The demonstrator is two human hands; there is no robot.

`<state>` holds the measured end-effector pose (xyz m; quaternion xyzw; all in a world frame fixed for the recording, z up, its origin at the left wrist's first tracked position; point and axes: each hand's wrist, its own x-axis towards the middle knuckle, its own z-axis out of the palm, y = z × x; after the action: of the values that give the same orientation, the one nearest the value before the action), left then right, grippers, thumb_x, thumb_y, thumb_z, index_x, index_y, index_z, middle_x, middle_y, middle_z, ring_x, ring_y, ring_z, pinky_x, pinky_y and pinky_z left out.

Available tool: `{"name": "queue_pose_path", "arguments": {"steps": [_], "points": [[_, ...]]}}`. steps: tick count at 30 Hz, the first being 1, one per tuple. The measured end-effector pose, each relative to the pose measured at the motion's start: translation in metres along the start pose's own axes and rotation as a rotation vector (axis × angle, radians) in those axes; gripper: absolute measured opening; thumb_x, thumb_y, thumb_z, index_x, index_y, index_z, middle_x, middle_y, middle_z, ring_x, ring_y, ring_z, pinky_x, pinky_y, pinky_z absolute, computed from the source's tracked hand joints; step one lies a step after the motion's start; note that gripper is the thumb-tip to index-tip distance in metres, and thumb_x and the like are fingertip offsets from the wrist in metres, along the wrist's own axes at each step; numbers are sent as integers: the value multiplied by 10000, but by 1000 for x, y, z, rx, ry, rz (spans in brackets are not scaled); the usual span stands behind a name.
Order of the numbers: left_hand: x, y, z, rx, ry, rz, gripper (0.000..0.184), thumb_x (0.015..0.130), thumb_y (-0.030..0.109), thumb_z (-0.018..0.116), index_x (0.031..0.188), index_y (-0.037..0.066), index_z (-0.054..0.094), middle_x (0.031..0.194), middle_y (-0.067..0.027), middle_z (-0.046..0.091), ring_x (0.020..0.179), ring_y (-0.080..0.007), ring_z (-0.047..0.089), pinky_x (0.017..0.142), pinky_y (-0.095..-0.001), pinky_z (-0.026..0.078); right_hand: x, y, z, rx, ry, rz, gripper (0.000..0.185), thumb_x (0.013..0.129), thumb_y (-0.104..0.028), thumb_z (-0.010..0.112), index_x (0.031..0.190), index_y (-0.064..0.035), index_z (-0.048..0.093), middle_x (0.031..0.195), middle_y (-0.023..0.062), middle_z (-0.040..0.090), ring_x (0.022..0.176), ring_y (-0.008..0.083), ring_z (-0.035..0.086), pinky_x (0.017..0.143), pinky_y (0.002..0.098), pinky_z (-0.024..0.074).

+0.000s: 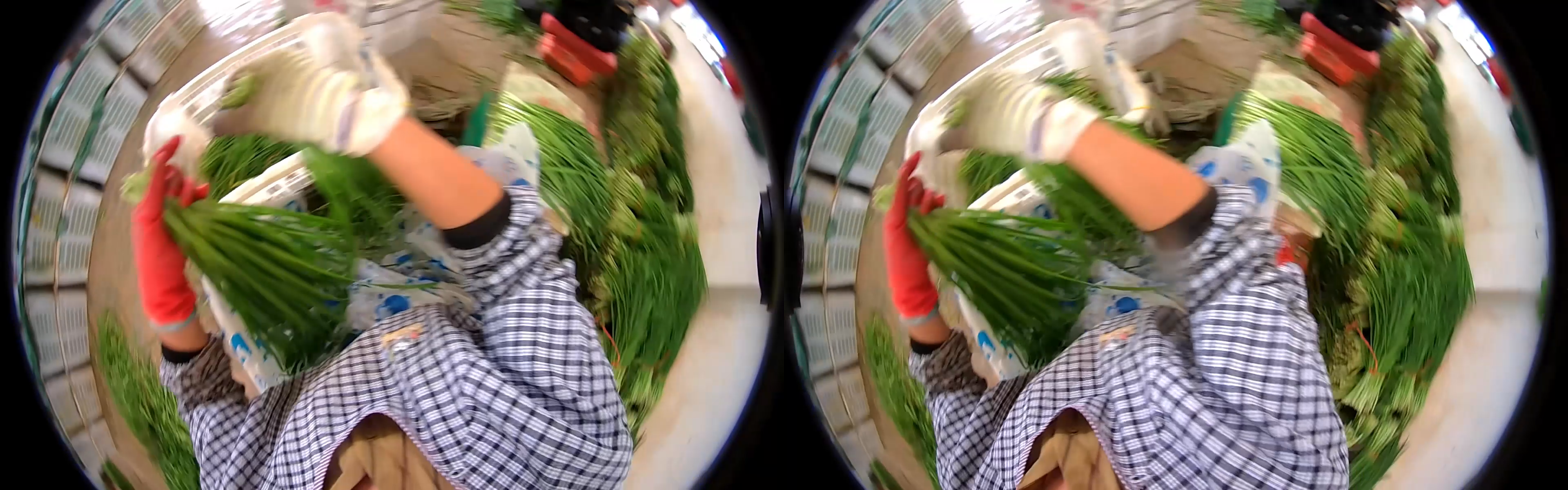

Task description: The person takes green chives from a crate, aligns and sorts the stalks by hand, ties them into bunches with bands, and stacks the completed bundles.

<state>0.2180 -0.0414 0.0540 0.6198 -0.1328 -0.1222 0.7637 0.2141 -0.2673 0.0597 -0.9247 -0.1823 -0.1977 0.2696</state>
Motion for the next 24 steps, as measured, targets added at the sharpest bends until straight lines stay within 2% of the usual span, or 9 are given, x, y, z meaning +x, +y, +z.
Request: {"name": "queue_pose_path", "arguments": {"steps": [3,4,7,13,15,18,21,23,24], "points": [[3,27,33,76,-56,15,545,995,349,523,1426,26,436,774,66,230,659,-34,289,688,-190,358,-9,-27,-35,400,-34,233,550,781,-561,679,916,-29,700,787,148,682,732,300,646,744,382,530],[5,32,32,56,-144,30,539,996,332,522,1432,29,428,827,69,431,722,-38,405,756,-190,403,-8,-28,-25,475,75,157,416,723,-404,806,823,-19,684,677,114,659,624,186,610,629,318,505],[21,29,26,940,-244,1008,458,1006,195,492,1428,30,428,1137,-7,592,862,-74,520,856,-209,438,-29,-59,-46,774,220,176,411,694,-376,833,813,-15,680,680,103,667,654,171,632,643,305,520],[21,86,83,768,-332,856,510,939,-78,443,1422,86,442,1379,-47,502,985,-94,553,874,-233,458,-44,-56,-111,675,386,103,536,684,-523,791,886,-34,703,767,128,706,696,258,697,699,330,551],[28,114,95,785,-362,803,431,969,13,459,1392,90,489,1320,-32,527,856,-57,484,770,-199,437,-47,-47,-151,121,446,90,384,805,-450,722,927,-86,703,780,94,710,752,257,697,717,345,550],[30,158,126,615,-358,611,327,974,88,525,1297,88,580,1124,-15,561,717,-39,384,642,-181,368,-95,6,-242,785,701,-67,127,891,-173,686,834,-81,619,731,8,635,610,94,564,533,217,470],[16,178,123,1234,-566,950,262,908,24,553,1164,23,609,1057,-98,623,843,-183,537,749,-277,453,-166,13,-327,267,919,52,164,899,-236,685,826,-98,635,559,-32,526,454,73,456,431,226,408],[1,188,132,1664,-726,1167,218,864,-18,572,1075,-20,628,1012,-153,664,927,-279,639,820,-341,510,-204,14,-373,-882,704,250,223,933,-288,637,842,-85,657,548,-26,512,459,89,464,442,229,398],[-14,178,131,1560,-664,591,330,890,-40,548,1213,23,564,1149,-106,601,827,-178,583,753,-262,487,-226,20,-393,-1642,572,355,244,945,-303,614,869,-80,678,544,-14,517,487,97,497,473,226,411]]}}
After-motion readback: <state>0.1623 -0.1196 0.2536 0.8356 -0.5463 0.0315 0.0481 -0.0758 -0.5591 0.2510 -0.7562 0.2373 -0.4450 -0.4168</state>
